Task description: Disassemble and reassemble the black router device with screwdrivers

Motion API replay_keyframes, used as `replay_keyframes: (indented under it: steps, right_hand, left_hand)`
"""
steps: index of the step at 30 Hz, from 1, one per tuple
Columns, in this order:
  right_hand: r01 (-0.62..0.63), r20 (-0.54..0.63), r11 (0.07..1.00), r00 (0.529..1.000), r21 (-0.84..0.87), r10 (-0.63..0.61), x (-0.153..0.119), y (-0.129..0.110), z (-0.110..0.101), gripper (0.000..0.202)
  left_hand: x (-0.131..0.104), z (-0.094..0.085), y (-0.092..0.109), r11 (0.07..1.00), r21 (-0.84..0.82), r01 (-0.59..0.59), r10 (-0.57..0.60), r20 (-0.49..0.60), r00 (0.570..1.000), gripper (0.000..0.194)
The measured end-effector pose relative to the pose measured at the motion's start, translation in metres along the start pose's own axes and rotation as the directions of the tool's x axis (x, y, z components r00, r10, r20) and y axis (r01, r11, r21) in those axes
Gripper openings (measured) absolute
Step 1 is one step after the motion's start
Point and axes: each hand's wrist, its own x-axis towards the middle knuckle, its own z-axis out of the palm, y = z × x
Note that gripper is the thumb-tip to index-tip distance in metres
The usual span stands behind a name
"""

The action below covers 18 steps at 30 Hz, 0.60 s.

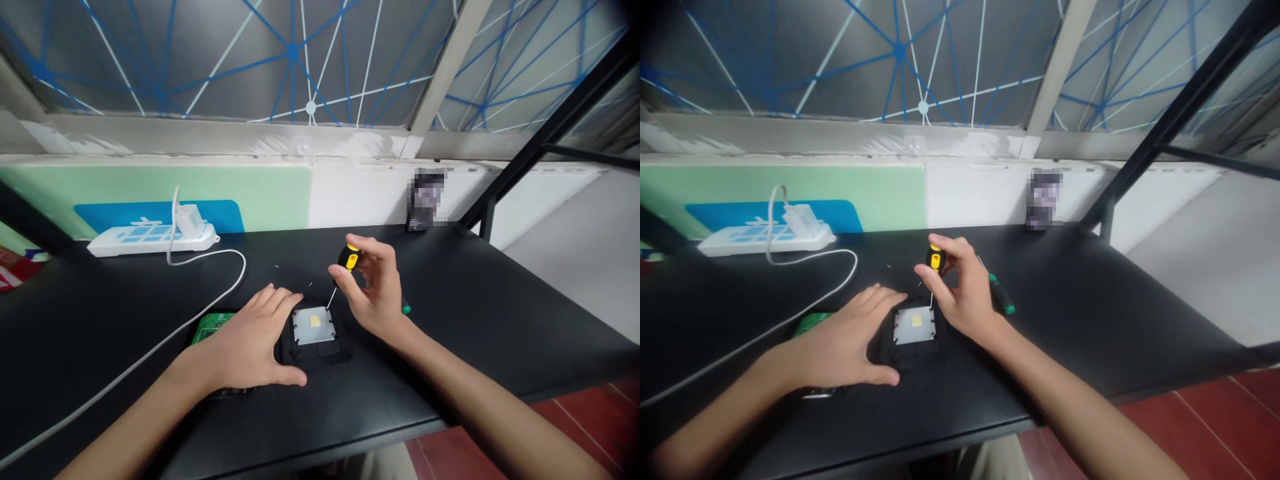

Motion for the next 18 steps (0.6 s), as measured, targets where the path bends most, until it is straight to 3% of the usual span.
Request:
replay_keyframes:
  steps: [6, 10, 18]
  right_hand:
    - [0.145, 0.021, 0.989, 0.989, 0.008, -0.145, 0.014, 0.012, -0.001, 0.031]
    - [0.079, -0.076, 0.997, 0.994, 0.023, -0.077, 0.014, 0.015, -0.001, 0.029]
    - [0.043, -0.031, 0.994, 0.999, 0.102, -0.04, 0.008, -0.001, -0.002, 0.034]
  left_hand:
    - [-0.003, 0.004, -0.005, 1.0, -0.007, 0.003, -0.003, 0.003, 1.0, 0.106]
    - [-0.005, 0.005, -0.006, 1.0, -0.019, 0.021, -0.021, 0.003, 1.0, 0.106]
    - [-0.005, 0.001, -0.001, 0.997, -0.019, 0.073, -0.072, 0.057, 0.996, 0.111]
